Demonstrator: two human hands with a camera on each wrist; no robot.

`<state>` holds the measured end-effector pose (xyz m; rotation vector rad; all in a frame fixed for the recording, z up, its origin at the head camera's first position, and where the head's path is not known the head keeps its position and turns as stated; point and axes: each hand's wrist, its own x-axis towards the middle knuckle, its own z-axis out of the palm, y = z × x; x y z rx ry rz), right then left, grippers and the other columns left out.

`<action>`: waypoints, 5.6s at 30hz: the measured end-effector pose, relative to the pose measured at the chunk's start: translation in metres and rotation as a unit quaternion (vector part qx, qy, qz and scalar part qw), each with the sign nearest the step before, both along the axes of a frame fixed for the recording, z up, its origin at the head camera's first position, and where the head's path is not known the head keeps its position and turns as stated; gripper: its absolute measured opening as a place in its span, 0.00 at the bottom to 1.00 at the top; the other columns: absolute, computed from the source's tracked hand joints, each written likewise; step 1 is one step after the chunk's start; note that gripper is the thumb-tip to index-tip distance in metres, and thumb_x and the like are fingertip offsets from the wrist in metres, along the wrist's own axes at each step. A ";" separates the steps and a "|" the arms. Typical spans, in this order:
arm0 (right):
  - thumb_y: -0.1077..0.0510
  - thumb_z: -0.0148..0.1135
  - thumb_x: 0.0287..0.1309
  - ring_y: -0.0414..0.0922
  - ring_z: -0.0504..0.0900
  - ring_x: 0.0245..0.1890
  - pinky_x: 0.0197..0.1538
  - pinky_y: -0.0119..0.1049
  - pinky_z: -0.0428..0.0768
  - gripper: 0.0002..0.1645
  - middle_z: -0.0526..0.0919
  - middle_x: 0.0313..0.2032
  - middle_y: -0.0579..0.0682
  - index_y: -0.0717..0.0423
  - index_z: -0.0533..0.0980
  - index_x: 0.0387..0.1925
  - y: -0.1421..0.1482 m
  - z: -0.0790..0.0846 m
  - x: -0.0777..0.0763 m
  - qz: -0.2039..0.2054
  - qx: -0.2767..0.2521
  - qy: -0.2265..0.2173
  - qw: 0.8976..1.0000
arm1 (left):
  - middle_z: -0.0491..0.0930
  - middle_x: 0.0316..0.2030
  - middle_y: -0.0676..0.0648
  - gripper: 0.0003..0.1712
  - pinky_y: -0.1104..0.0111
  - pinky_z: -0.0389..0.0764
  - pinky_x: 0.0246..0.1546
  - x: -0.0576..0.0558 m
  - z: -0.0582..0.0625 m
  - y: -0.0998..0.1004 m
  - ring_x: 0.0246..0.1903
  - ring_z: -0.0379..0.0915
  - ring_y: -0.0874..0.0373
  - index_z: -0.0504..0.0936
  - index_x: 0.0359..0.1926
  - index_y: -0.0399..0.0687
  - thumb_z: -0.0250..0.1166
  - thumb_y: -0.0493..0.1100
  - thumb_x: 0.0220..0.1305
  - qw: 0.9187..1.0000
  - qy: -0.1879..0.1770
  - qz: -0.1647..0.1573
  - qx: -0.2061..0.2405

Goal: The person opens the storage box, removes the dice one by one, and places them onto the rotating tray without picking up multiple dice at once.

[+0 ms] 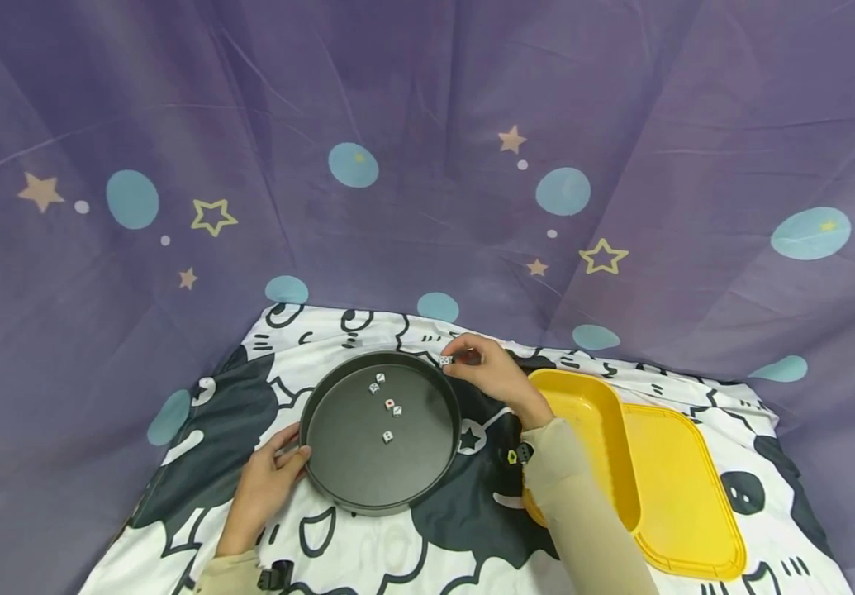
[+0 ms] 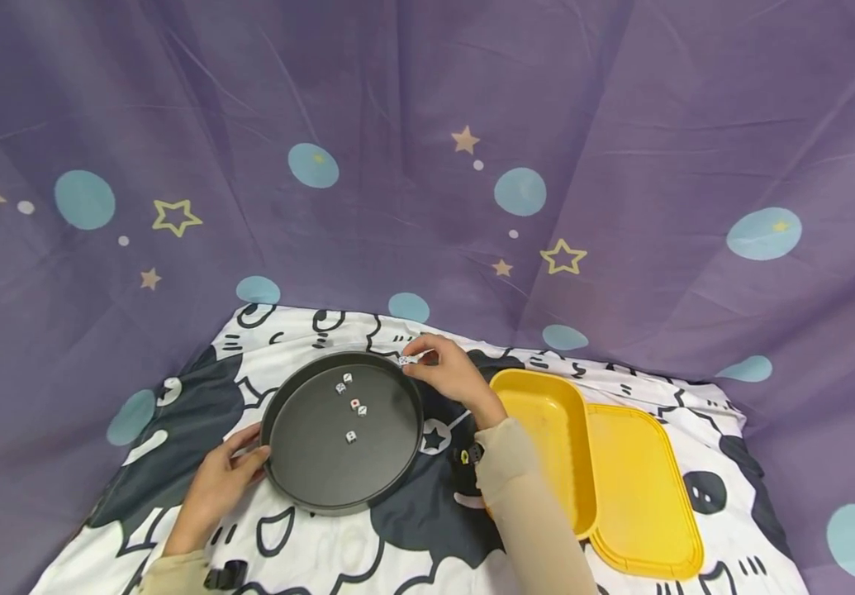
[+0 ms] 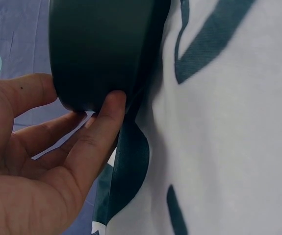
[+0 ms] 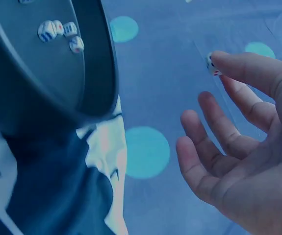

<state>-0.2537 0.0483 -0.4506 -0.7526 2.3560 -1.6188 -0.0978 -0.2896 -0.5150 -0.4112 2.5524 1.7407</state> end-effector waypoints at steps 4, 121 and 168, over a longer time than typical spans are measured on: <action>0.64 0.69 0.61 0.58 0.81 0.42 0.43 0.40 0.81 0.14 0.82 0.46 0.57 0.63 0.80 0.48 -0.019 -0.001 -0.001 0.001 -0.011 0.012 1.000 | 0.67 0.67 0.32 0.30 0.71 0.83 0.46 0.000 0.001 0.000 0.59 0.74 0.43 0.64 0.72 0.33 0.59 0.36 0.73 1.000 -0.001 -0.002 -0.002; 0.67 0.74 0.50 0.48 0.68 0.36 0.39 0.37 0.65 0.11 0.73 0.32 0.53 0.54 0.83 0.35 0.145 -0.083 0.032 0.105 0.174 -0.061 0.977 | 0.68 0.67 0.32 0.29 0.71 0.83 0.46 0.000 0.002 0.002 0.59 0.74 0.43 0.65 0.72 0.34 0.59 0.35 0.73 1.000 -0.008 0.000 0.005; 0.60 0.70 0.61 0.54 0.79 0.47 0.53 0.52 0.77 0.08 0.82 0.44 0.48 0.53 0.82 0.43 0.108 -0.014 0.023 -0.012 0.064 0.001 0.998 | 0.69 0.65 0.31 0.29 0.70 0.83 0.45 0.000 0.000 0.000 0.57 0.75 0.45 0.66 0.70 0.33 0.60 0.34 0.72 1.000 0.002 0.000 0.014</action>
